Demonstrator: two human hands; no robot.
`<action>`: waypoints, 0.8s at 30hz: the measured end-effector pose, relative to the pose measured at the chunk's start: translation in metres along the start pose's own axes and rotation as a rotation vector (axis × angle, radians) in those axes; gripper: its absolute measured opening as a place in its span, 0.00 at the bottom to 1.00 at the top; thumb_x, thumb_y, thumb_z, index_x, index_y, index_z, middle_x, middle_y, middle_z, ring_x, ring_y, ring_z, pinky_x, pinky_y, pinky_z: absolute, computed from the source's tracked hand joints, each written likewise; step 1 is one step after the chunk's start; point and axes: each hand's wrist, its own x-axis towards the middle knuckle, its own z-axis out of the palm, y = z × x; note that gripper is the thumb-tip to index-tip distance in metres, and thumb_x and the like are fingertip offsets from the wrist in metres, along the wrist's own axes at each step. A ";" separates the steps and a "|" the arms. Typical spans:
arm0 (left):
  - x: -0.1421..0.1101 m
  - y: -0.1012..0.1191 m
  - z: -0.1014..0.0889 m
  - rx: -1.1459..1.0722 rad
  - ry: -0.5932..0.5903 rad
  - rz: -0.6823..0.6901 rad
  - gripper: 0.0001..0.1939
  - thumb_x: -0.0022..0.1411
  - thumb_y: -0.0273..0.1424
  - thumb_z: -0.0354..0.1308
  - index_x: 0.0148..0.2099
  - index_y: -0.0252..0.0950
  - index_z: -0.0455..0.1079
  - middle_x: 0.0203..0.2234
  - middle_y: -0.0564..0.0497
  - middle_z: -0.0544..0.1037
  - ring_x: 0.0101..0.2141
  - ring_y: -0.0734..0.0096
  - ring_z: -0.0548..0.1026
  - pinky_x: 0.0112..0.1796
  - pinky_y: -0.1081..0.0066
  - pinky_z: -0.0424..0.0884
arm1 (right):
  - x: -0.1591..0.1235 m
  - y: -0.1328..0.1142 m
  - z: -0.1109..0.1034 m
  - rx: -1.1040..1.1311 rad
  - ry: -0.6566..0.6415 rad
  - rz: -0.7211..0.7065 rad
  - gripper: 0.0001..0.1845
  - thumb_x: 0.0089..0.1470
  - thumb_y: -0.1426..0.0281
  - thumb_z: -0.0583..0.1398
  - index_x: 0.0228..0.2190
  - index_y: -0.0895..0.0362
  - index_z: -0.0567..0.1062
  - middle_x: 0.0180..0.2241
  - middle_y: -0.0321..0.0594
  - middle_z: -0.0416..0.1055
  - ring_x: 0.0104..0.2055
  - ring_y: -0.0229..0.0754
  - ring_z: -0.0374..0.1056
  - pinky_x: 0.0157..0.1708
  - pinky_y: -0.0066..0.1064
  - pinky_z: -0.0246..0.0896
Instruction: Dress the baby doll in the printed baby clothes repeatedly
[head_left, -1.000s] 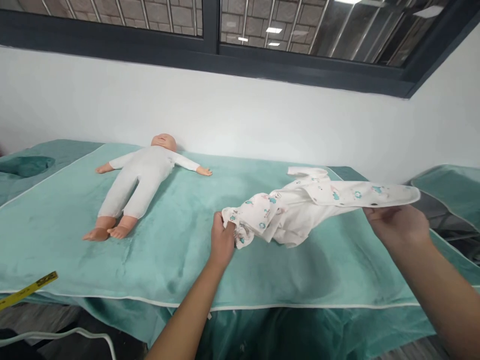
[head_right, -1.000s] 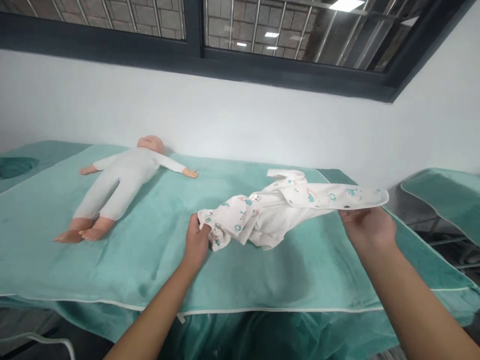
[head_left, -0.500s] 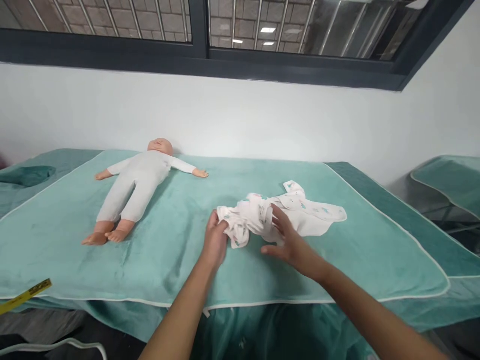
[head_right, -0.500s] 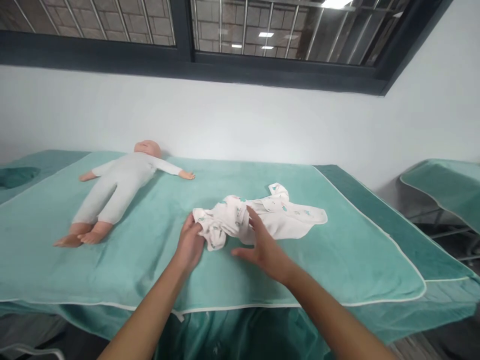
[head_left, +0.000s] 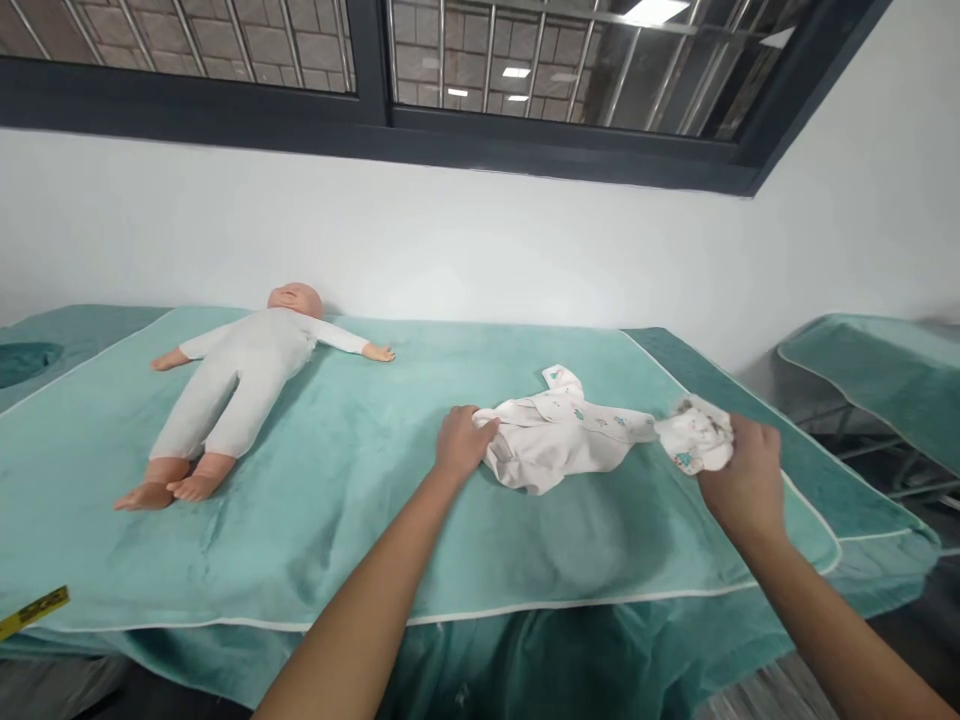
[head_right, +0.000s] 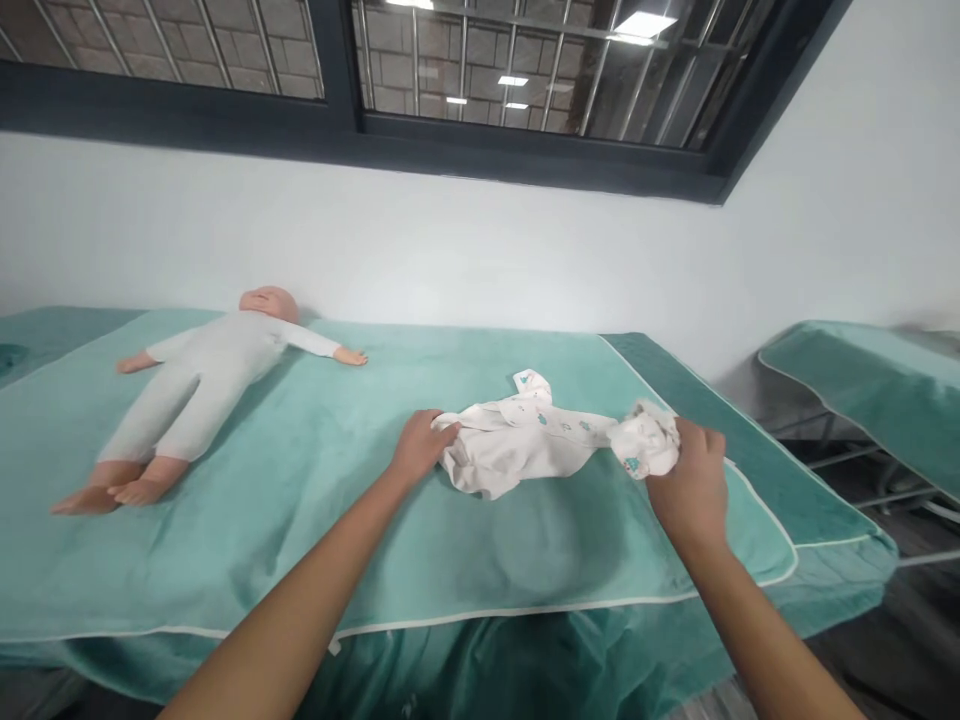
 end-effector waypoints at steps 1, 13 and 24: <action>0.003 0.000 0.003 0.011 -0.015 0.003 0.09 0.51 0.35 0.61 0.33 0.35 0.72 0.36 0.42 0.77 0.44 0.55 0.71 0.46 0.62 0.64 | -0.004 0.017 0.005 -0.064 -0.042 -0.024 0.24 0.55 0.66 0.52 0.53 0.59 0.63 0.49 0.63 0.64 0.56 0.66 0.59 0.47 0.49 0.62; 0.003 0.068 -0.054 -0.239 -0.261 0.261 0.15 0.59 0.38 0.54 0.42 0.34 0.74 0.36 0.50 0.78 0.39 0.66 0.73 0.40 0.71 0.67 | 0.000 -0.062 0.002 0.210 -0.082 -0.308 0.31 0.54 0.66 0.56 0.60 0.53 0.61 0.61 0.52 0.58 0.63 0.59 0.56 0.59 0.53 0.55; -0.055 0.149 -0.162 -0.046 -0.339 0.515 0.15 0.64 0.35 0.53 0.48 0.37 0.76 0.42 0.49 0.80 0.43 0.65 0.75 0.43 0.71 0.69 | 0.047 -0.245 -0.037 1.227 -0.917 -0.622 0.31 0.45 0.61 0.70 0.50 0.53 0.71 0.49 0.42 0.71 0.50 0.47 0.68 0.47 0.37 0.65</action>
